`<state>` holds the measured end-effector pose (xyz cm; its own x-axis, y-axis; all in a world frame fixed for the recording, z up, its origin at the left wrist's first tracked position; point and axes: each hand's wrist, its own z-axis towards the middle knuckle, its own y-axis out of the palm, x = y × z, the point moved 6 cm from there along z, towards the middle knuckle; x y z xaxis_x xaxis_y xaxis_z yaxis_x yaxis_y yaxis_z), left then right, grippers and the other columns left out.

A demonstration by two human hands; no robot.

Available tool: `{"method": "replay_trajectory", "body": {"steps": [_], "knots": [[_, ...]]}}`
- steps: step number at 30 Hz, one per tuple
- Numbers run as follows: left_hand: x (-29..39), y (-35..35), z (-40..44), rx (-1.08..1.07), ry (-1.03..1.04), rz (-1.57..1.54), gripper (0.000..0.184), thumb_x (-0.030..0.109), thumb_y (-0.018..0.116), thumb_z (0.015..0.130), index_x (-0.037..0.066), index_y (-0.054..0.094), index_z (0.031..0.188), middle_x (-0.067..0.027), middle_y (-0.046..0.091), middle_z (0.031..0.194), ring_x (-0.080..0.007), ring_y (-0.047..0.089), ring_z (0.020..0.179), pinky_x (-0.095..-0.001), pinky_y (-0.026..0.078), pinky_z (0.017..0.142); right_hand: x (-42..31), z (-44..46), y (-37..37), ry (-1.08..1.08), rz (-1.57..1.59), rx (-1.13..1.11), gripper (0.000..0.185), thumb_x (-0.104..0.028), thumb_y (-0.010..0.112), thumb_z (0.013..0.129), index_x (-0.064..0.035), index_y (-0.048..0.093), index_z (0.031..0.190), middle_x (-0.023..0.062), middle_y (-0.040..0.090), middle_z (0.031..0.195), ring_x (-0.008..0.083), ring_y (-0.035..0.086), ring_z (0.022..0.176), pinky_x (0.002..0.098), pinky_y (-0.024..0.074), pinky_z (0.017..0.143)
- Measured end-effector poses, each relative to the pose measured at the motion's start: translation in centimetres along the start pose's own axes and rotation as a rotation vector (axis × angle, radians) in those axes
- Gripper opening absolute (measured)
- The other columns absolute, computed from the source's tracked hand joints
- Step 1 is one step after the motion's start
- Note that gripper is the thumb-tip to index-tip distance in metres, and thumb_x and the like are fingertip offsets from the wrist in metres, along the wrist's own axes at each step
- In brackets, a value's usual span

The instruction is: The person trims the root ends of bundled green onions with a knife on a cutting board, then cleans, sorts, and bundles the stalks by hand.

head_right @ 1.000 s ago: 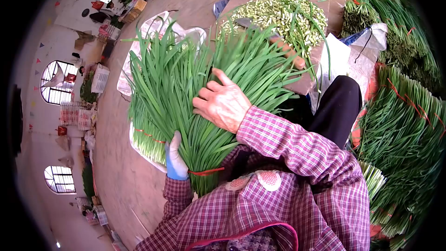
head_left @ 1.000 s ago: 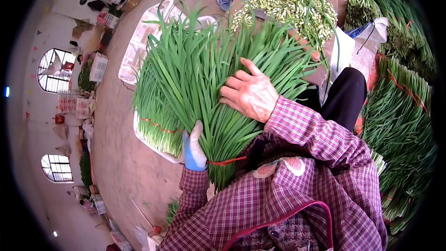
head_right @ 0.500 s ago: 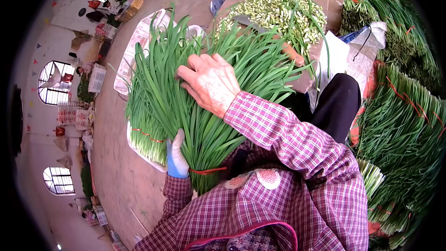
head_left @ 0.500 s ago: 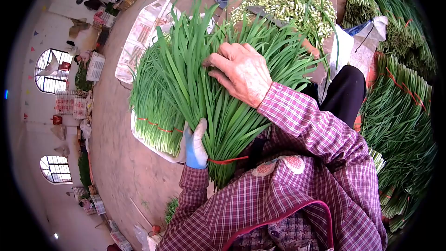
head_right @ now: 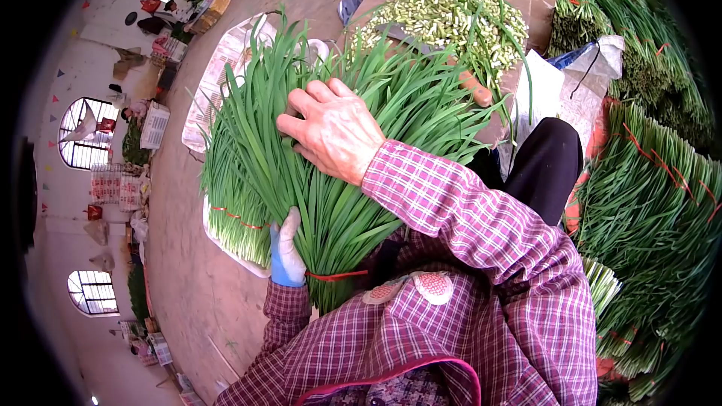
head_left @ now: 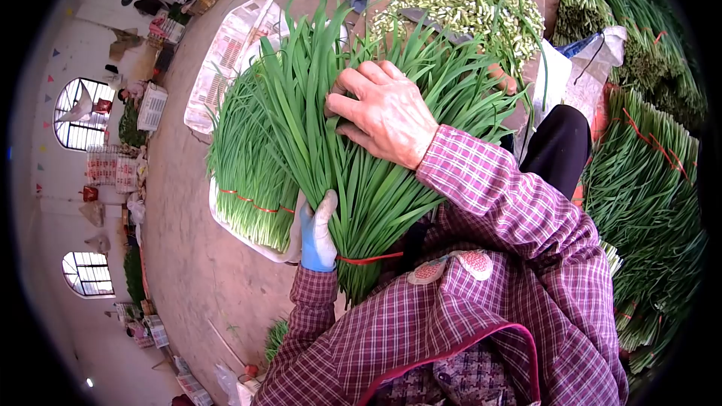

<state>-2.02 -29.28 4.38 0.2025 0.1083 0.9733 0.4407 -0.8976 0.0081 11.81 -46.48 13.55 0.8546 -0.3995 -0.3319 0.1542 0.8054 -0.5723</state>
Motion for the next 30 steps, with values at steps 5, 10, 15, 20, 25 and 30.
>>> {"method": "replay_trajectory", "body": {"steps": [5, 10, 15, 20, 25, 30], "knots": [[0.0, 0.2, 0.0, -0.023, 0.008, -0.034, 0.054, 0.024, 0.063, 0.093, -0.001, 0.046, 0.138, -0.0096, 0.055, 0.129, -0.0182, 0.055, 0.112, -0.0319, 0.045, 0.097, -0.2, -0.5, -0.1, -0.013, 0.021, -0.075, 0.033, -0.024, 0.077, 0.070, -0.0118, 0.062, 0.097, 0.0060, 0.055, 0.091, 0.0253, 0.055, 0.092, 0.0396, 0.0437, 0.080], [0.2, 0.4, -0.2, -0.038, 0.009, -0.013, 0.053, 0.024, 0.062, 0.093, -0.001, 0.046, 0.137, -0.0094, 0.056, 0.128, -0.0173, 0.055, 0.112, -0.0314, 0.045, 0.097, 0.1, -0.8, 1.0, 0.111, 0.175, -0.133, 0.029, -0.028, 0.076, 0.073, -0.0090, 0.063, 0.092, 0.0088, 0.057, 0.083, 0.0283, 0.058, 0.086, 0.0423, 0.0471, 0.076], [0.6, 0.8, -0.3, -0.038, 0.055, 0.011, 0.051, 0.024, 0.061, 0.094, -0.002, 0.047, 0.136, -0.0087, 0.056, 0.126, -0.0166, 0.056, 0.110, -0.0306, 0.046, 0.095, -0.4, -1.5, 1.8, 0.188, 0.210, -0.127, 0.023, -0.024, 0.075, 0.074, -0.0111, 0.064, 0.089, 0.0075, 0.056, 0.083, 0.0270, 0.058, 0.087, 0.0417, 0.0461, 0.078], [-0.5, 0.0, 0.3, -0.028, 0.020, 0.004, 0.054, 0.029, 0.059, 0.095, -0.001, 0.044, 0.138, -0.0095, 0.055, 0.127, -0.0185, 0.056, 0.111, -0.0325, 0.046, 0.096, -3.7, -2.5, 1.1, -0.064, 0.071, 0.071, 0.015, -0.019, 0.069, 0.073, -0.0157, 0.063, 0.087, 0.0034, 0.052, 0.085, 0.0217, 0.054, 0.088, 0.0440, 0.0412, 0.095], [-0.2, 0.5, 0.0, -0.042, 0.033, -0.011, 0.051, 0.023, 0.060, 0.094, -0.002, 0.047, 0.136, -0.0084, 0.056, 0.126, -0.0168, 0.055, 0.110, -0.0310, 0.046, 0.095, -3.7, -3.3, 2.3, 0.040, 0.164, 0.027, 0.016, -0.016, 0.066, 0.080, -0.0114, 0.057, 0.093, 0.0035, 0.055, 0.078, 0.0233, 0.054, 0.086, 0.0504, 0.0364, 0.103], [0.3, 1.1, -0.3, -0.078, 0.077, 0.061, 0.055, 0.029, 0.059, 0.095, -0.002, 0.044, 0.138, -0.0104, 0.054, 0.129, -0.0178, 0.055, 0.113, -0.0320, 0.045, 0.098, -1.1, -4.3, 3.5, 0.421, 0.579, 0.123, 0.017, -0.012, 0.063, 0.087, -0.0027, 0.050, 0.093, 0.0133, 0.058, 0.071, 0.0305, 0.057, 0.074, 0.0452, 0.0410, 0.088]]}}
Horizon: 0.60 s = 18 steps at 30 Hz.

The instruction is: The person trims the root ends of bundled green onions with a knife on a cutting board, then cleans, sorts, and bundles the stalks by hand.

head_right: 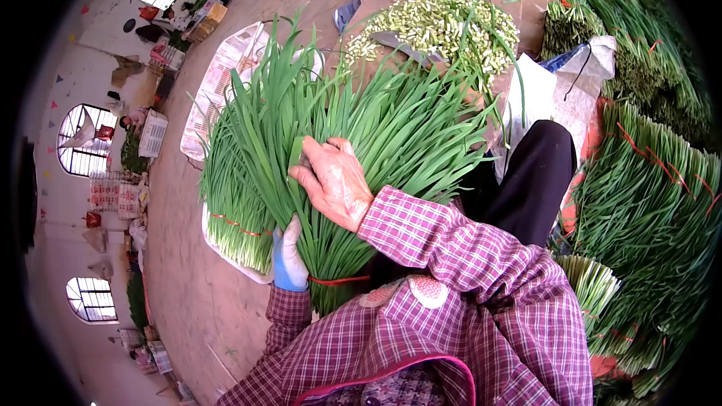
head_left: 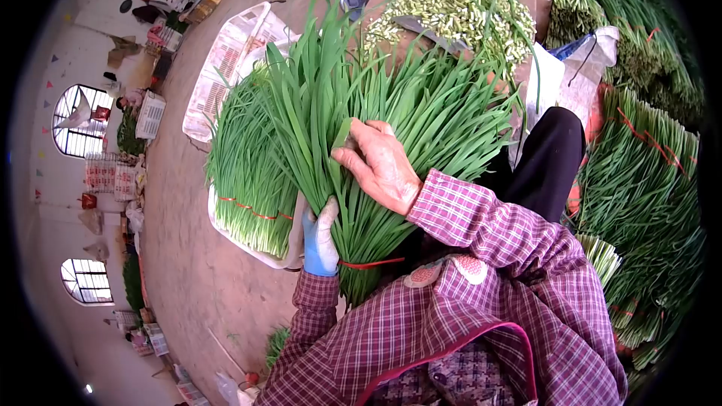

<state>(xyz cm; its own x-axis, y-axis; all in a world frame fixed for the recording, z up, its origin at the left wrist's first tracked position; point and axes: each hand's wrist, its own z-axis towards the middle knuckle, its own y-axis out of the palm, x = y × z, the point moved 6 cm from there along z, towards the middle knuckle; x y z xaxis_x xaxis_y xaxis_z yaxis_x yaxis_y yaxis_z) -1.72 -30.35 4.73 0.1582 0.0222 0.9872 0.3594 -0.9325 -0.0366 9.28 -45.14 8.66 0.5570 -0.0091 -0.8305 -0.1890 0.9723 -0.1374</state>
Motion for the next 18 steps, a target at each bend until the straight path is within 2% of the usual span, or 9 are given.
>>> {"method": "replay_trajectory", "body": {"steps": [1, 3, 4, 5, 7, 11, 13, 14, 18], "knots": [[0.2, 0.3, -0.1, -0.012, -0.012, -0.015, 0.056, 0.029, 0.059, 0.094, -0.002, 0.044, 0.138, -0.0105, 0.054, 0.129, -0.0180, 0.055, 0.113, -0.0320, 0.045, 0.098, 0.2, -0.1, 0.2, 0.000, -0.001, -0.001, 0.017, -0.012, 0.063, 0.087, -0.0027, 0.050, 0.093, 0.0133, 0.058, 0.071, 0.0305, 0.057, 0.074, 0.0452, 0.0410, 0.088], [0.3, 0.4, 0.0, 0.001, -0.020, -0.015, 0.055, 0.028, 0.059, 0.094, -0.002, 0.044, 0.138, -0.0109, 0.055, 0.128, -0.0183, 0.056, 0.112, -0.0321, 0.045, 0.098, 2.0, -0.4, 0.8, 0.242, 0.404, 0.019, 0.016, -0.009, 0.062, 0.087, -0.0007, 0.049, 0.092, 0.0144, 0.058, 0.070, 0.0302, 0.057, 0.071, 0.0373, 0.0457, 0.074], [0.2, 0.5, 0.0, 0.015, -0.029, -0.011, 0.055, 0.028, 0.059, 0.094, -0.003, 0.044, 0.138, -0.0112, 0.055, 0.128, -0.0186, 0.056, 0.112, -0.0322, 0.046, 0.097, 2.7, -0.7, 0.9, 0.248, 0.346, 0.037, 0.016, -0.011, 0.060, 0.091, 0.0005, 0.049, 0.092, 0.0116, 0.060, 0.071, 0.0257, 0.057, 0.067, 0.0318, 0.0460, 0.064], [-0.1, 0.3, 0.1, 0.016, -0.031, -0.012, 0.055, 0.028, 0.059, 0.094, -0.003, 0.044, 0.138, -0.0112, 0.055, 0.128, -0.0186, 0.056, 0.112, -0.0322, 0.046, 0.097, 3.6, -0.4, 0.8, 0.486, 0.663, 0.094, 0.017, -0.015, 0.060, 0.094, -0.0004, 0.051, 0.093, 0.0062, 0.062, 0.075, 0.0185, 0.056, 0.070, 0.0303, 0.0468, 0.070], [-0.5, -0.2, 0.3, -0.003, 0.039, 0.051, 0.055, 0.028, 0.058, 0.094, -0.003, 0.044, 0.137, -0.0122, 0.055, 0.128, -0.0193, 0.057, 0.111, -0.0325, 0.046, 0.097, 3.6, 2.0, -2.6, 0.507, 0.934, 0.275, 0.017, -0.020, 0.057, 0.098, -0.0031, 0.052, 0.095, 0.0023, 0.063, 0.085, 0.0128, 0.055, 0.075, 0.0276, 0.0468, 0.075], [-0.8, -0.2, 0.3, -0.025, -0.012, -0.038, 0.054, 0.027, 0.058, 0.094, -0.003, 0.043, 0.137, -0.0128, 0.056, 0.128, -0.0198, 0.058, 0.111, -0.0328, 0.047, 0.096, 2.4, 3.9, -6.4, 0.405, 1.460, 0.209, 0.028, -0.032, 0.046, 0.104, -0.0053, 0.055, 0.109, 0.0009, 0.065, 0.097, 0.0100, 0.058, 0.082, 0.0312, 0.0511, 0.089], [-0.6, -0.1, 0.6, -0.037, 0.026, 0.041, 0.054, 0.027, 0.058, 0.094, -0.004, 0.043, 0.137, -0.0131, 0.056, 0.127, -0.0200, 0.058, 0.111, -0.0330, 0.047, 0.096, 1.7, 4.0, -6.3, 0.484, 1.245, 0.129, 0.033, -0.033, 0.044, 0.104, -0.0051, 0.058, 0.112, 0.0010, 0.067, 0.098, 0.0100, 0.059, 0.084, 0.0305, 0.0515, 0.087], [-0.6, 0.0, 0.6, -0.040, 0.024, 0.043, 0.054, 0.027, 0.058, 0.094, -0.004, 0.043, 0.137, -0.0131, 0.056, 0.127, -0.0200, 0.058, 0.111, -0.0330, 0.047, 0.096, 2.2, 3.8, -6.0, 0.487, 0.925, 0.116, 0.034, -0.033, 0.047, 0.103, -0.0039, 0.062, 0.109, 0.0008, 0.068, 0.097, 0.0089, 0.059, 0.083, 0.0299, 0.0519, 0.083], [-0.2, 0.3, 0.2, -0.009, 0.006, -0.034, 0.045, 0.025, 0.064, 0.092, -0.002, 0.055, 0.127, -0.0084, 0.061, 0.119, -0.0168, 0.060, 0.104, -0.0315, 0.047, 0.093, -0.5, 4.0, -6.3, -0.005, -0.233, 0.074, 0.020, -0.021, 0.067, 0.083, -0.0030, 0.061, 0.090, 0.0151, 0.061, 0.080, 0.0372, 0.060, 0.082, 0.0447, 0.0484, 0.070]]}}
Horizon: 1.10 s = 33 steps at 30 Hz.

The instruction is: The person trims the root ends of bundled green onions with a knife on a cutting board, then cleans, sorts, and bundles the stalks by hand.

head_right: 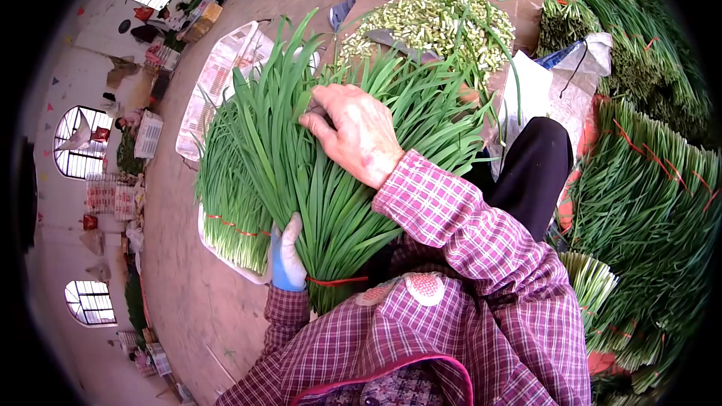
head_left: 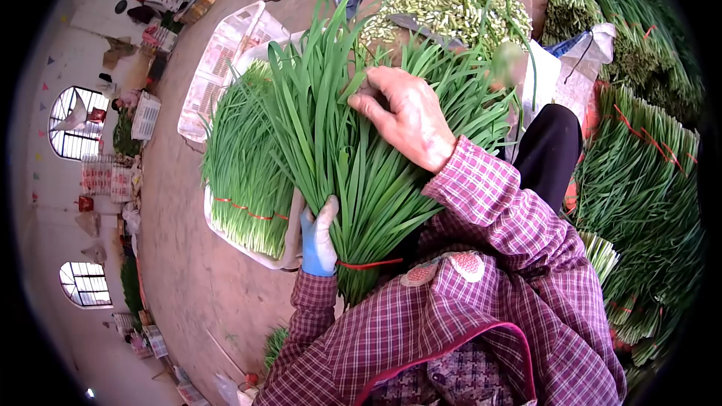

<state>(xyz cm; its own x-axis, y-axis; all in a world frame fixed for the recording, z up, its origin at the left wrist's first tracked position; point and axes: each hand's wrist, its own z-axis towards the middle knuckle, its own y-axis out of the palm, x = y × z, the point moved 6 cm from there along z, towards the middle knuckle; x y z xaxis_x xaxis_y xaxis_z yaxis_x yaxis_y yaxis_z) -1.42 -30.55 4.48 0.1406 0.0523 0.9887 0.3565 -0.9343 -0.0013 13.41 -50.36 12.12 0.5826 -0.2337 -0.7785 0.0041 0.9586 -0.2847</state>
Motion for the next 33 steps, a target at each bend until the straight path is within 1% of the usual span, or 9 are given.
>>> {"method": "replay_trajectory", "body": {"steps": [4, 15, 17, 19, 21, 25, 27, 31, 33], "knots": [[-0.1, 0.2, 0.0, -0.051, -0.043, 0.026, 0.053, 0.026, 0.057, 0.094, -0.002, 0.044, 0.137, -0.0124, 0.056, 0.127, -0.0195, 0.058, 0.111, -0.0328, 0.047, 0.096, -1.3, 0.1, 0.8, -0.130, -0.156, 0.009, 0.023, -0.020, 0.072, 0.078, -0.0081, 0.064, 0.097, 0.0109, 0.056, 0.083, 0.0319, 0.058, 0.086, 0.0439, 0.0486, 0.072], [-1.3, -1.4, 0.6, 0.039, -0.083, -0.018, 0.055, 0.025, 0.063, 0.091, -0.003, 0.048, 0.135, -0.0106, 0.056, 0.127, -0.0181, 0.055, 0.112, -0.0318, 0.043, 0.098, -0.6, 0.6, 2.8, -0.234, -0.262, -0.093, 0.026, -0.025, 0.074, 0.078, -0.0088, 0.062, 0.094, 0.0100, 0.053, 0.087, 0.0307, 0.056, 0.086, 0.0430, 0.0458, 0.073], [-0.7, -1.6, 1.2, -0.018, 0.033, 0.046, 0.057, 0.026, 0.065, 0.090, -0.004, 0.047, 0.135, -0.0108, 0.055, 0.128, -0.0188, 0.054, 0.113, -0.0322, 0.042, 0.100, -1.6, 0.4, 1.8, -0.279, -0.224, 0.019, 0.022, -0.021, 0.072, 0.080, -0.0068, 0.061, 0.093, 0.0091, 0.052, 0.083, 0.0279, 0.057, 0.082, 0.0402, 0.0462, 0.072], [-0.4, -2.5, 1.2, 0.024, 0.023, 0.071, 0.057, 0.027, 0.066, 0.089, -0.005, 0.048, 0.133, -0.0118, 0.055, 0.127, -0.0196, 0.054, 0.113, -0.0326, 0.041, 0.101, -0.8, 1.0, -0.1, -0.044, 0.153, 0.135, 0.020, -0.023, 0.069, 0.082, -0.0078, 0.063, 0.095, 0.0103, 0.057, 0.088, 0.0301, 0.060, 0.085, 0.0439, 0.0481, 0.073], [-0.2, -4.4, 1.3, 0.076, 0.008, 0.161, 0.057, 0.028, 0.066, 0.089, -0.004, 0.048, 0.133, -0.0117, 0.056, 0.125, -0.0198, 0.055, 0.111, -0.0328, 0.042, 0.100, 1.9, 2.9, -1.9, 0.149, 0.523, 0.262, 0.024, -0.026, 0.064, 0.090, -0.0037, 0.064, 0.100, 0.0144, 0.063, 0.090, 0.0293, 0.064, 0.083, 0.0371, 0.0505, 0.075], [2.0, -4.6, 1.7, 0.043, 0.060, 0.118, 0.055, 0.028, 0.066, 0.089, -0.004, 0.049, 0.132, -0.0113, 0.057, 0.123, -0.0197, 0.056, 0.109, -0.0329, 0.043, 0.098, -0.6, 1.5, -4.9, -0.142, 0.189, 0.155, 0.020, -0.020, 0.058, 0.094, -0.0032, 0.065, 0.100, 0.0142, 0.065, 0.091, 0.0327, 0.063, 0.087, 0.0397, 0.0488, 0.080], [2.7, -5.7, 1.8, 0.100, 0.080, 0.157, 0.053, 0.027, 0.065, 0.090, -0.003, 0.050, 0.130, -0.0106, 0.058, 0.122, -0.0195, 0.056, 0.108, -0.0327, 0.044, 0.097, 0.3, 0.2, -5.8, -0.105, 0.185, 0.193, 0.020, -0.021, 0.058, 0.094, -0.0036, 0.065, 0.099, 0.0136, 0.065, 0.089, 0.0320, 0.063, 0.086, 0.0404, 0.0492, 0.079], [3.8, -6.4, 2.2, 0.069, 0.121, 0.167, 0.052, 0.026, 0.064, 0.091, -0.003, 0.048, 0.131, -0.0105, 0.057, 0.123, -0.0190, 0.056, 0.108, -0.0326, 0.044, 0.097, 4.6, 0.3, -8.2, 0.208, 0.206, 0.280, 0.024, -0.026, 0.063, 0.093, -0.0022, 0.066, 0.094, 0.0080, 0.063, 0.071, 0.0161, 0.059, 0.065, 0.0329, 0.0476, 0.065], [4.1, -6.4, 2.3, 0.043, 0.119, 0.180, 0.054, 0.026, 0.063, 0.091, -0.003, 0.045, 0.133, -0.0110, 0.055, 0.125, -0.0194, 0.055, 0.111, -0.0333, 0.044, 0.099, 5.3, 1.0, -8.8, 0.139, 0.017, 0.224, 0.023, -0.028, 0.068, 0.087, -0.0053, 0.067, 0.092, 0.0083, 0.064, 0.072, 0.0214, 0.059, 0.065, 0.0348, 0.0474, 0.065]]}}
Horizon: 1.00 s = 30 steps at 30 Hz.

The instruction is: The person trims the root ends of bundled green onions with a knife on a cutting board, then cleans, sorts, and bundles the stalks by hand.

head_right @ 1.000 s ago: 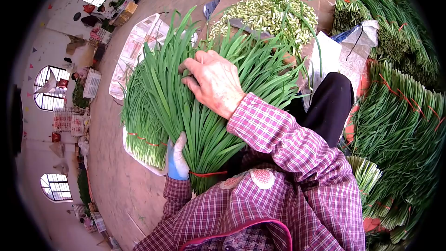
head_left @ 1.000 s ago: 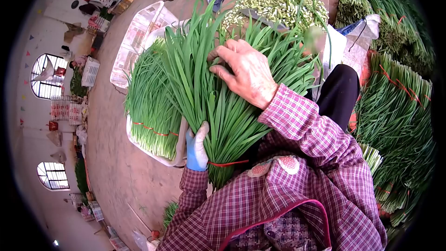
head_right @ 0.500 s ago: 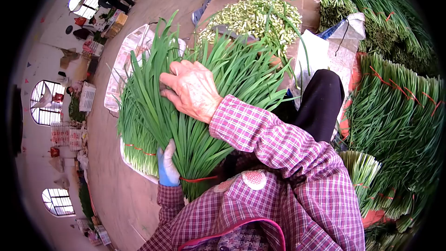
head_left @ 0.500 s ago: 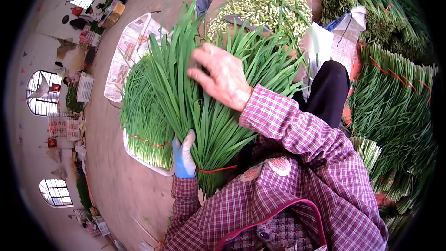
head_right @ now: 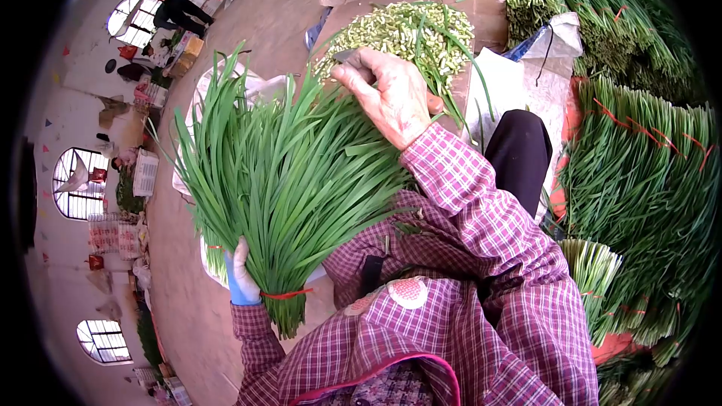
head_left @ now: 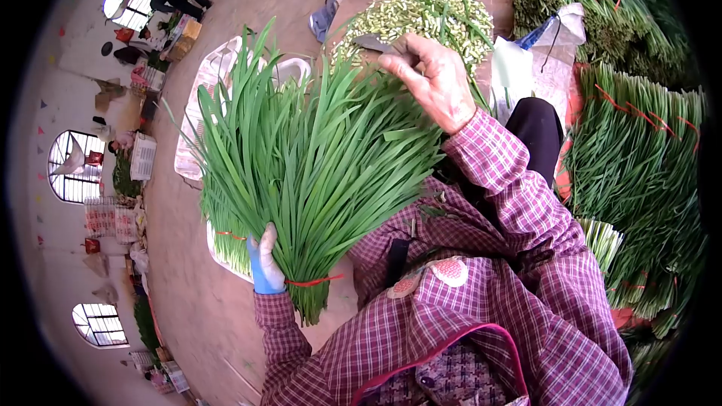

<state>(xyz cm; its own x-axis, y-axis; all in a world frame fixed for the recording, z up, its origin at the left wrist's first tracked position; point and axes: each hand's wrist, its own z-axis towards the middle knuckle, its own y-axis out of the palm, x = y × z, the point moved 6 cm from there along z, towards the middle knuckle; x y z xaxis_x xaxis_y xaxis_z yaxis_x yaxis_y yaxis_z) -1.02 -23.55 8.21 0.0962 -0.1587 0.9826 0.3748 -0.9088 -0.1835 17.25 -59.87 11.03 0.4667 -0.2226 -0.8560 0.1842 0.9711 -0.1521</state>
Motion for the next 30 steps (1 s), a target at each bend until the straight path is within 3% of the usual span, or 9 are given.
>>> {"method": "replay_trajectory", "body": {"steps": [2, 3, 10, 15, 18, 20, 23, 26, 30], "knots": [[-0.1, -0.3, 0.0, 0.015, -0.040, 0.004, 0.056, 0.026, 0.063, 0.091, -0.003, 0.043, 0.134, -0.0114, 0.055, 0.126, -0.0198, 0.055, 0.112, -0.0340, 0.044, 0.100, -0.3, 0.6, 0.5, -0.283, -0.122, 0.033, 0.028, -0.025, 0.070, 0.087, 0.0013, 0.064, 0.092, 0.0121, 0.062, 0.074, 0.0277, 0.059, 0.067, 0.0388, 0.0482, 0.066], [-0.3, -0.6, 0.1, 0.014, -0.020, 0.012, 0.057, 0.026, 0.063, 0.091, -0.004, 0.041, 0.135, -0.0119, 0.054, 0.126, -0.0201, 0.055, 0.112, -0.0347, 0.044, 0.100, -0.3, 0.7, 0.7, -0.304, -0.189, -0.014, 0.030, -0.027, 0.070, 0.086, 0.0002, 0.065, 0.099, 0.0160, 0.067, 0.087, 0.0342, 0.064, 0.080, 0.0434, 0.0501, 0.075], [0.1, 0.0, 0.2, -0.021, 0.001, -0.036, 0.056, 0.024, 0.064, 0.090, -0.003, 0.043, 0.134, -0.0109, 0.056, 0.124, -0.0198, 0.056, 0.109, -0.0347, 0.044, 0.099, 0.8, 1.0, 2.6, -0.020, 0.011, -0.308, 0.033, -0.031, 0.071, 0.085, -0.0016, 0.068, 0.099, 0.0156, 0.072, 0.091, 0.0285, 0.069, 0.080, 0.0392, 0.0523, 0.077], [-0.4, -0.2, 0.3, -0.016, 0.023, -0.034, 0.051, 0.023, 0.063, 0.090, -0.001, 0.046, 0.132, -0.0092, 0.057, 0.122, -0.0193, 0.057, 0.107, -0.0347, 0.045, 0.097, 0.2, 0.8, 3.0, -0.044, 0.049, -0.098, 0.028, -0.027, 0.071, 0.081, -0.0009, 0.066, 0.091, 0.0163, 0.067, 0.074, 0.0312, 0.066, 0.070, 0.0414, 0.0497, 0.067], [-0.3, 0.0, 0.2, -0.018, 0.037, -0.068, 0.049, 0.022, 0.063, 0.090, 0.000, 0.047, 0.131, -0.0089, 0.057, 0.122, -0.0188, 0.056, 0.107, -0.0347, 0.045, 0.096, 0.7, 0.8, 1.5, 0.335, 0.667, 0.137, 0.022, -0.021, 0.067, 0.089, -0.0002, 0.066, 0.096, 0.0079, 0.069, 0.079, 0.0161, 0.064, 0.070, 0.0304, 0.0505, 0.067], [-0.4, 0.0, 0.1, -0.012, 0.044, -0.084, 0.049, 0.023, 0.063, 0.090, 0.000, 0.047, 0.131, -0.0088, 0.057, 0.122, -0.0186, 0.056, 0.107, -0.0346, 0.045, 0.096, 2.7, 1.7, 1.1, 0.260, 0.767, 0.223, 0.025, -0.023, 0.061, 0.096, 0.0012, 0.067, 0.096, 0.0030, 0.068, 0.081, 0.0097, 0.061, 0.071, 0.0225, 0.0501, 0.070], [-0.7, -0.3, 0.2, -0.016, 0.046, -0.090, 0.049, 0.023, 0.062, 0.091, 0.000, 0.047, 0.131, -0.0086, 0.057, 0.122, -0.0185, 0.056, 0.107, -0.0347, 0.045, 0.096, 2.2, 1.1, 2.1, 0.184, 0.450, -0.111, 0.037, -0.034, 0.060, 0.097, -0.0001, 0.069, 0.086, 0.0041, 0.070, 0.078, 0.0103, 0.063, 0.073, 0.0268, 0.0509, 0.070], [-0.7, -0.5, 0.3, -0.026, 0.052, -0.069, 0.050, 0.024, 0.062, 0.091, 0.000, 0.046, 0.132, -0.0087, 0.057, 0.122, -0.0188, 0.056, 0.108, -0.0349, 0.045, 0.097, -1.1, 0.3, 1.8, -0.195, -0.209, -0.213, 0.029, -0.030, 0.071, 0.084, -0.0051, 0.068, 0.100, 0.0105, 0.068, 0.089, 0.0265, 0.063, 0.084, 0.0405, 0.0472, 0.080], [-0.5, -0.1, 0.0, -0.038, 0.040, -0.082, 0.052, 0.024, 0.062, 0.092, 0.001, 0.044, 0.134, -0.0092, 0.055, 0.126, -0.0195, 0.056, 0.111, -0.0354, 0.045, 0.098, -2.5, -0.5, 2.8, -0.352, -0.433, -0.341, 0.028, -0.026, 0.072, 0.080, -0.0097, 0.067, 0.103, 0.0062, 0.062, 0.096, 0.0281, 0.056, 0.095, 0.0432, 0.0402, 0.088]]}}
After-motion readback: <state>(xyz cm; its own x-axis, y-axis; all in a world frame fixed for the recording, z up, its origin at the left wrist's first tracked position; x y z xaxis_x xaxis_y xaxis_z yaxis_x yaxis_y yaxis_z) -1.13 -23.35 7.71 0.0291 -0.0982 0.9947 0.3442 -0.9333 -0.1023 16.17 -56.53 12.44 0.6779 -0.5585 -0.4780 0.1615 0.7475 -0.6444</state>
